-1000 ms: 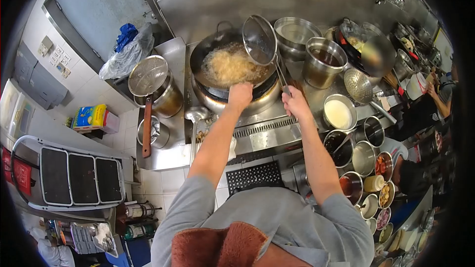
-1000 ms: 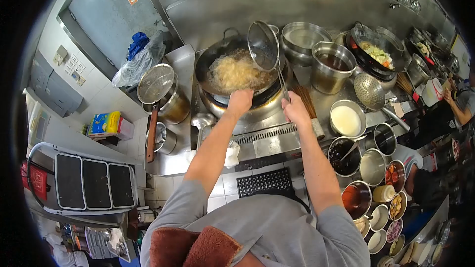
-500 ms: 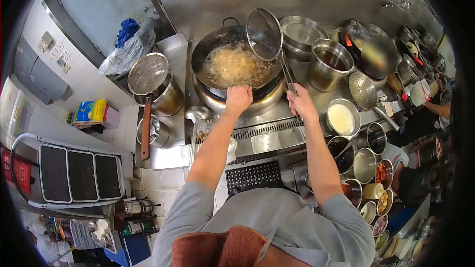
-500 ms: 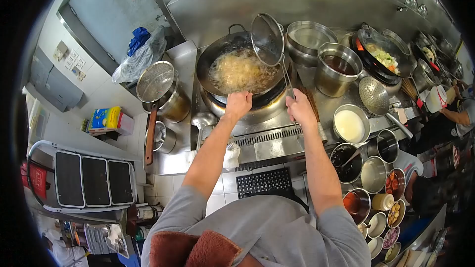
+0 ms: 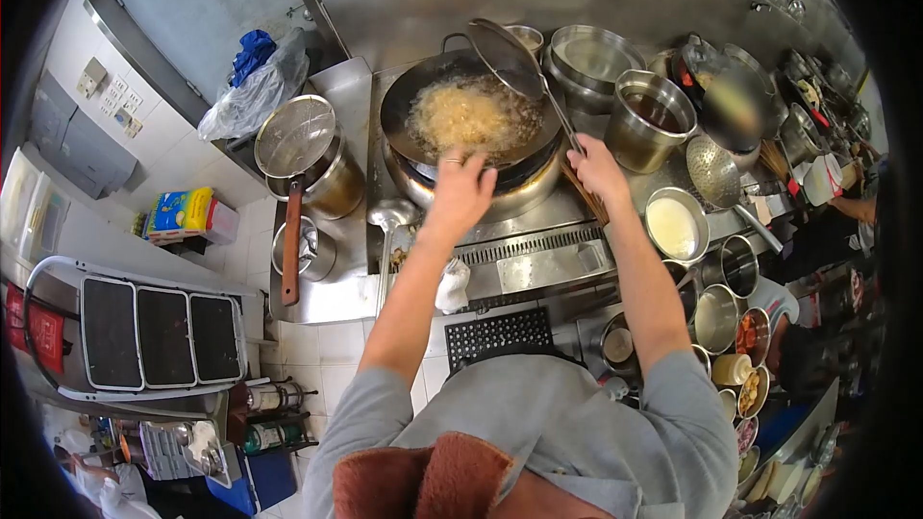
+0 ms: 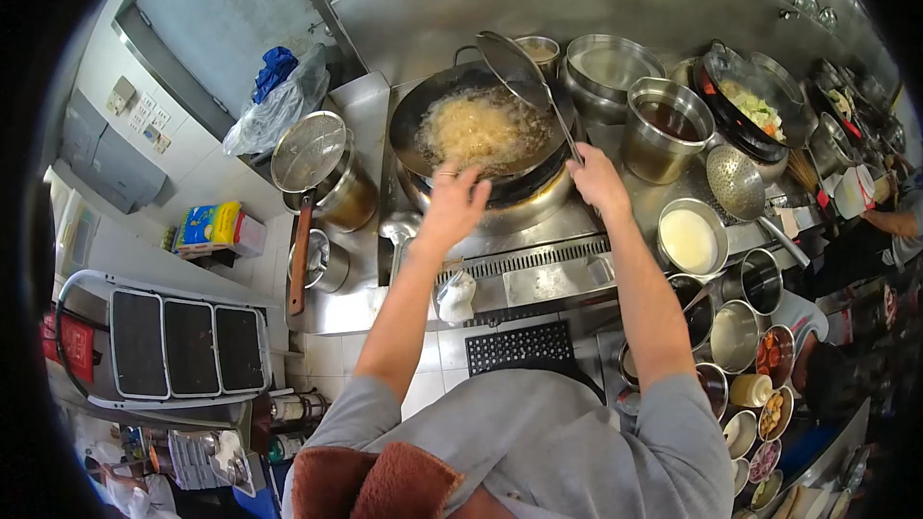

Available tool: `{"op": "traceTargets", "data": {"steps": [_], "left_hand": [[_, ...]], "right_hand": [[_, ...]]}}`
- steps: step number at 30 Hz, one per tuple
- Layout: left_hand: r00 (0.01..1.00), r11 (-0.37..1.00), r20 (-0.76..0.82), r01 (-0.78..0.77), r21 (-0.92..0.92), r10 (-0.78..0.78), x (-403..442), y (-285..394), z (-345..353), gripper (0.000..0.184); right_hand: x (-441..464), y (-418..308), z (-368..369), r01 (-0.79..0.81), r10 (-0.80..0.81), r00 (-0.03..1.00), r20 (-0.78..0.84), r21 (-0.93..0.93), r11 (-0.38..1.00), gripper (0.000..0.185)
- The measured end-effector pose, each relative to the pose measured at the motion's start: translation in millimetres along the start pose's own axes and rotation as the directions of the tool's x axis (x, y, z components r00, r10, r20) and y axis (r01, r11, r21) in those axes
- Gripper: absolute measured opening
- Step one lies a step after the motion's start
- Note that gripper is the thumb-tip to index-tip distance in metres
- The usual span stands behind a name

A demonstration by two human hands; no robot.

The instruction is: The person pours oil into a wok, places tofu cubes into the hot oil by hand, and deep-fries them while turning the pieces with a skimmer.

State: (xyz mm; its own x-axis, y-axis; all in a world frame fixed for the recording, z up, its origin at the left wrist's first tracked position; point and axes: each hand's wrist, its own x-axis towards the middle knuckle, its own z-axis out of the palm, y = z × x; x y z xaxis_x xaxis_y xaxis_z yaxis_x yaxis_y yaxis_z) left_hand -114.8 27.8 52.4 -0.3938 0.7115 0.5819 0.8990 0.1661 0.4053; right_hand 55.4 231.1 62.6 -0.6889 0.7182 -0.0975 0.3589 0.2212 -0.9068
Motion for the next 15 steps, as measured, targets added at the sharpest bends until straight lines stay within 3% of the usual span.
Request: {"op": "traceTargets", "data": {"steps": [1,2,5,6,8,10,11,12,13,14,15], "left_hand": [[0.999,0.999,-0.026,0.031,0.038,-0.03,-6.9,2.8,-27.4,0.034],[0.997,0.995,-0.048,0.06,0.076,-0.057,-14.7,0.3,-59.9,0.037],[0.948,0.898,-0.112,0.319,0.304,-0.299,-50.8,-39.3,-150.6,0.042],[0.944,0.861,-0.149,0.328,0.388,-0.293,-76.6,-93.9,-172.6,0.044],[0.755,0.693,-0.133,0.645,0.321,-0.642,-102.2,-106.8,-224.9,0.048],[0.577,0.57,-0.011,0.809,0.147,-0.817,-156.3,-193.5,-247.9,0.047],[0.579,0.571,-0.009,0.807,0.15,-0.816,-159.3,-185.5,-247.7,0.047],[0.452,0.406,0.186,0.882,-0.239,-0.872,-158.7,-169.3,-245.0,0.045],[0.375,0.108,0.409,0.833,-0.543,-0.832,-157.3,-161.0,-244.1,0.044],[0.374,0.108,0.408,0.833,-0.543,-0.832,-161.5,-172.1,-238.8,0.044],[0.461,-0.116,0.518,0.656,-0.746,-0.72,-162.1,-177.2,-229.5,0.038]], "right_hand": [[17.7,13.1,2.9,0.253,-0.268,0.962,-0.059,-0.185,0.95,0.023],[28.9,22.2,5.2,0.46,-0.518,0.853,-0.069,-0.371,0.807,0.029],[35.0,4.6,14.6,0.366,-0.424,0.903,-0.063,-0.403,0.839,0.038],[37.5,-2.5,17.1,0.362,-0.42,0.905,-0.067,-0.397,0.844,0.038],[41.4,-15.9,18.8,0.348,-0.337,0.936,0.103,-0.414,0.841,0.038],[38.5,-26.7,16.7,0.325,-0.297,0.946,0.132,-0.414,0.85,0.04],[37.8,-28.8,16.8,0.304,-0.257,0.952,0.167,-0.417,0.856,0.042],[39.5,-27.3,15.4,0.304,-0.258,0.952,0.166,-0.416,0.857,0.042],[41.1,-24.3,11.5,0.329,-0.274,0.944,0.185,-0.444,0.834,0.043],[41.9,-20.9,7.6,0.354,-0.289,0.935,0.207,-0.47,0.809,0.045],[43.6,-16.0,4.2,0.354,-0.288,0.935,0.209,-0.469,0.809,0.045]]}}
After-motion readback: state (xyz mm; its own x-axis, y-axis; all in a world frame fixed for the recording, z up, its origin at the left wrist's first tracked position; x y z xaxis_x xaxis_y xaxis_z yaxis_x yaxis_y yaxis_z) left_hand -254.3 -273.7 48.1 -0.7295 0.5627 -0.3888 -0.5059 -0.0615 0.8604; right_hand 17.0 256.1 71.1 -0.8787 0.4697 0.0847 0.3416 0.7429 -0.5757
